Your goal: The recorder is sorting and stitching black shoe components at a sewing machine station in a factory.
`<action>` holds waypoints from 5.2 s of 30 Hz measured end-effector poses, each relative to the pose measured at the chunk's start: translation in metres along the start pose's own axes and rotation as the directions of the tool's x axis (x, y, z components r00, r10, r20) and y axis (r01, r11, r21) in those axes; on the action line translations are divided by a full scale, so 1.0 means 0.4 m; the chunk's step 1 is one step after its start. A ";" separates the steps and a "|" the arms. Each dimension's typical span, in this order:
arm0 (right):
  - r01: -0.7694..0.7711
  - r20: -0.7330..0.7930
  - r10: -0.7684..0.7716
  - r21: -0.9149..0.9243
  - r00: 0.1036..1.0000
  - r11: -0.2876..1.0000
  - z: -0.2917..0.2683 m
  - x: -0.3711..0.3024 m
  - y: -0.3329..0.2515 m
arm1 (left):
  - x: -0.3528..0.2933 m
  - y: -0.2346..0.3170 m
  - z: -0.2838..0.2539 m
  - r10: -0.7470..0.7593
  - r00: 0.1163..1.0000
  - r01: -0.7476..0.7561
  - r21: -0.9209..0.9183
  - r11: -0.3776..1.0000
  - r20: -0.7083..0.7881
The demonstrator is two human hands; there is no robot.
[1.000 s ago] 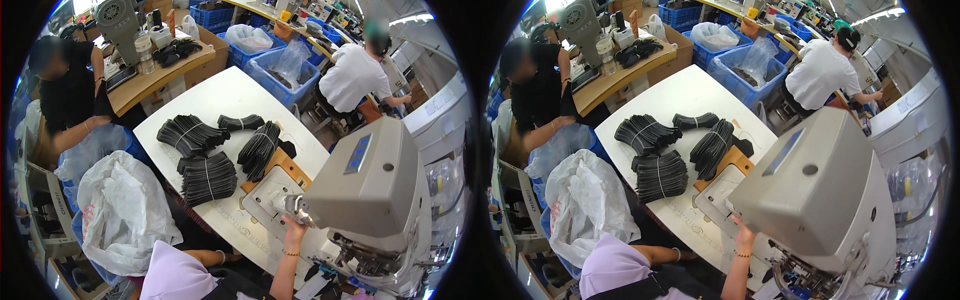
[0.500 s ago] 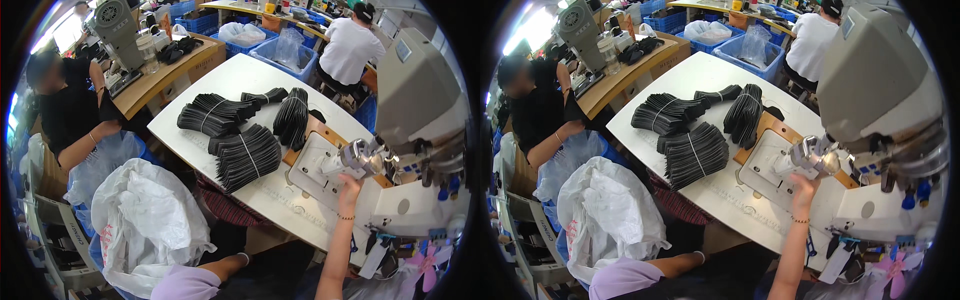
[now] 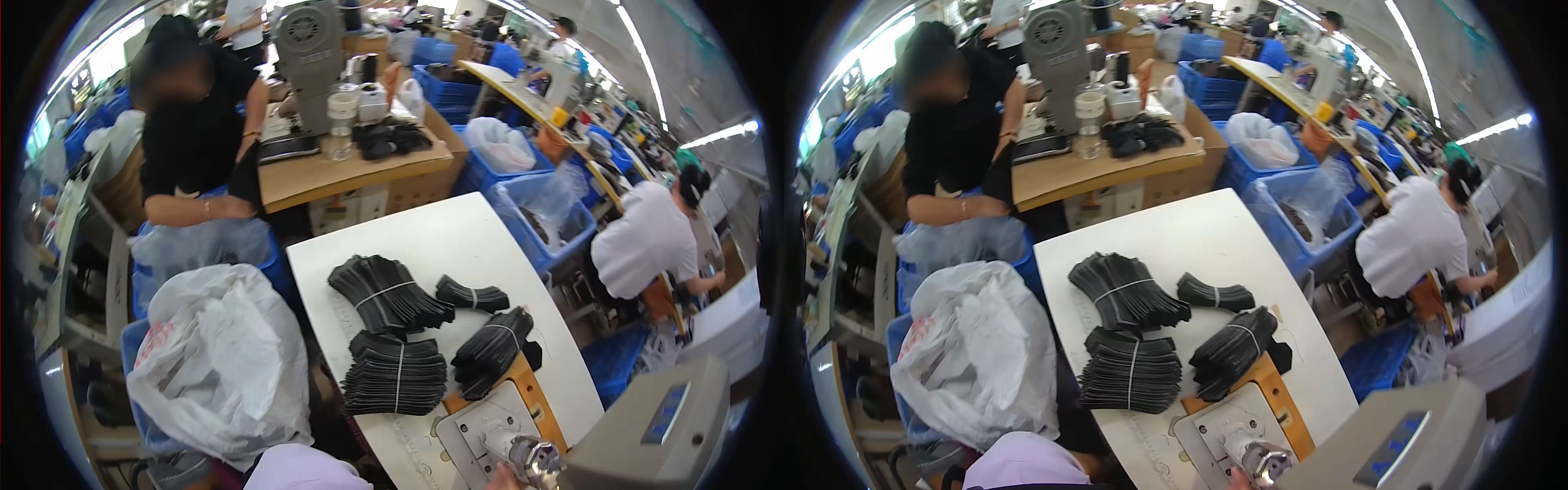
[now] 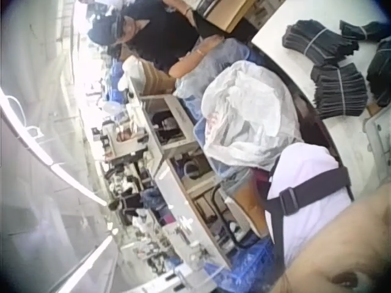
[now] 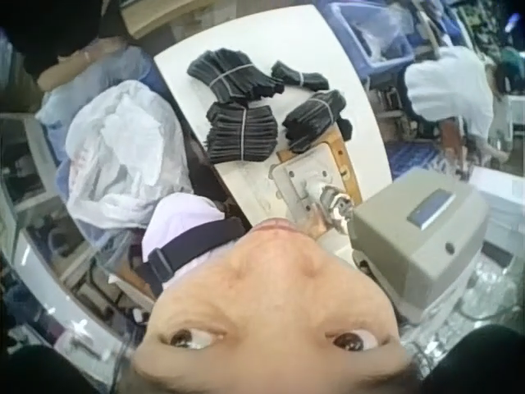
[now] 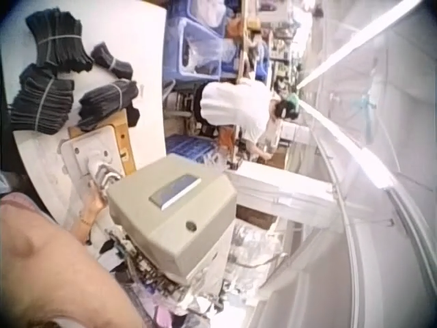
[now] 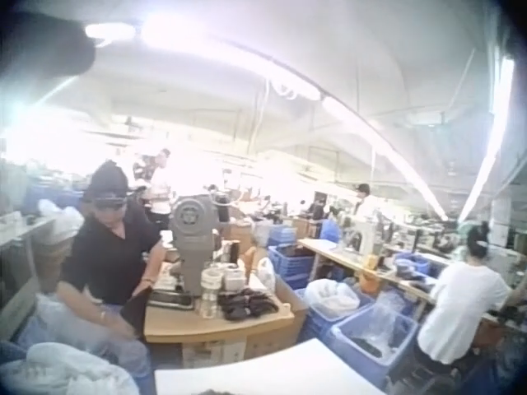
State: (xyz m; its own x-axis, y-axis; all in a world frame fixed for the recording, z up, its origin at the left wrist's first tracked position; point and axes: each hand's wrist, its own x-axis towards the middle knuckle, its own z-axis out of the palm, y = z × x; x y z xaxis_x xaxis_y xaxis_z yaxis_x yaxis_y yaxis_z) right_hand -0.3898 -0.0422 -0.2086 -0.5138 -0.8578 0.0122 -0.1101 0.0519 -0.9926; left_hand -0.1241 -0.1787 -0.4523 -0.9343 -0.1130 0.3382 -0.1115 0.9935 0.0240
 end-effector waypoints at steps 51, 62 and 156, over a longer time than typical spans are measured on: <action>0.967 0.896 -0.368 -0.250 0.250 0.048 0.665 0.025 -0.513 | -0.188 -0.391 -1.119 -0.563 0.826 0.521 0.338 0.784 0.032; 0.956 0.944 -0.170 -0.291 0.282 -0.030 0.694 0.040 -0.510 | -0.124 -0.478 -1.097 -0.381 0.912 0.276 0.459 0.844 0.151; 0.719 0.563 -0.584 -0.693 0.585 0.052 0.881 0.532 -0.365 | 0.207 -0.956 -1.074 -0.840 0.432 0.811 -0.549 0.204 0.327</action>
State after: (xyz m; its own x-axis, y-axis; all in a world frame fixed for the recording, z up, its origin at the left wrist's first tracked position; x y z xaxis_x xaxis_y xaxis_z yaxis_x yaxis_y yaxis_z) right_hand -0.1831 -0.4127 -0.1037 0.2428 -0.8197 0.5187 -0.9648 -0.2596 0.0413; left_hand -0.0133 -0.5613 -0.0291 -0.4209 -0.8888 -0.1811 -0.5945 0.1195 0.7952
